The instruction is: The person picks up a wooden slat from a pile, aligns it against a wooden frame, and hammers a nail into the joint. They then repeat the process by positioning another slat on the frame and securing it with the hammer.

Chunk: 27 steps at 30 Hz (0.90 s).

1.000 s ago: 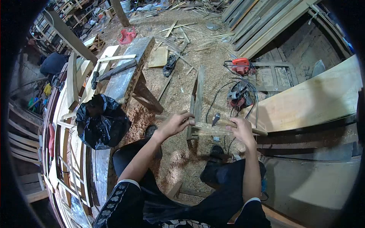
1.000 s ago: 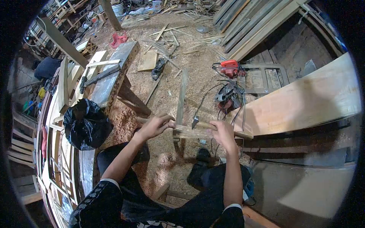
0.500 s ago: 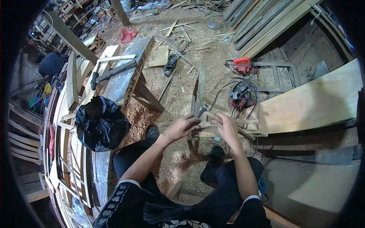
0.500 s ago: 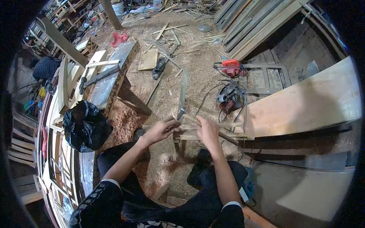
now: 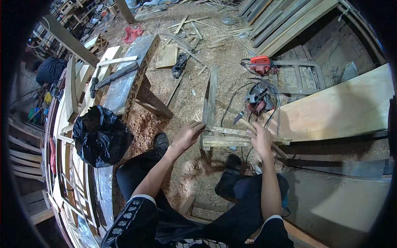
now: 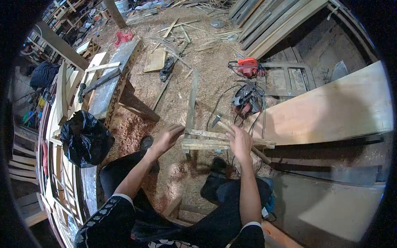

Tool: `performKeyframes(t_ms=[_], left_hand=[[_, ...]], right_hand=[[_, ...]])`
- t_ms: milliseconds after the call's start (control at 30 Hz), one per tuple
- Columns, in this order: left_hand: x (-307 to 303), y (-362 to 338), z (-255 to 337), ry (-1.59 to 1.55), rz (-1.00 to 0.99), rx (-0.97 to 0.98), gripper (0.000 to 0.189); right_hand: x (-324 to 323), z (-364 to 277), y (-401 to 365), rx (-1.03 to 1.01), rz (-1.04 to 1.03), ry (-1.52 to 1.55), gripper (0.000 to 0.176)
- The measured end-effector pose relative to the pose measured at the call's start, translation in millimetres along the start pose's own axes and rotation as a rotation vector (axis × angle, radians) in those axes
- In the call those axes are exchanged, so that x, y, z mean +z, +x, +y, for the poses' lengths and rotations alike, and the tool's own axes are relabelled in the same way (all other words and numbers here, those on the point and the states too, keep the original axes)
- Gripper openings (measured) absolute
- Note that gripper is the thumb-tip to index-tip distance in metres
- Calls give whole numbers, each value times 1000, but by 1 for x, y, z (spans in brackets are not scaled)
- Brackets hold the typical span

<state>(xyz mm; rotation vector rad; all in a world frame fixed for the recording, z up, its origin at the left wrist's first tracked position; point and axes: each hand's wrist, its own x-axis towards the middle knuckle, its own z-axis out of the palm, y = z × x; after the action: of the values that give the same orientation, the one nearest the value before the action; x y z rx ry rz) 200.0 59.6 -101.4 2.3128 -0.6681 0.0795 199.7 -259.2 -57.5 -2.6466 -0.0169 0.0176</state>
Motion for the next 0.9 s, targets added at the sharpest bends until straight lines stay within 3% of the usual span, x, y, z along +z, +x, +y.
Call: performKeyframes(t_ms=[200, 400, 500, 733, 800, 900], left_hand=[[2, -4, 4, 83, -50, -25, 45], [4, -4, 3, -24, -80, -23, 40], [0, -7, 9, -160, -62, -88, 35], [-13, -12, 10, -162, -70, -122, 29], [-3, -10, 13, -165, -50, -306, 27], [-1, -1, 24, -181, -5, -414, 26]], right_hand=[[15, 2, 1, -14, -15, -76, 27], [14, -22, -4, -82, -147, -80, 29], [26, -8, -3, -161, 23, 37, 28], [22, -10, 5, -31, -106, -83, 36], [18, -9, 4, -42, -90, -92, 36], [16, -5, 4, -28, -73, -67, 35]])
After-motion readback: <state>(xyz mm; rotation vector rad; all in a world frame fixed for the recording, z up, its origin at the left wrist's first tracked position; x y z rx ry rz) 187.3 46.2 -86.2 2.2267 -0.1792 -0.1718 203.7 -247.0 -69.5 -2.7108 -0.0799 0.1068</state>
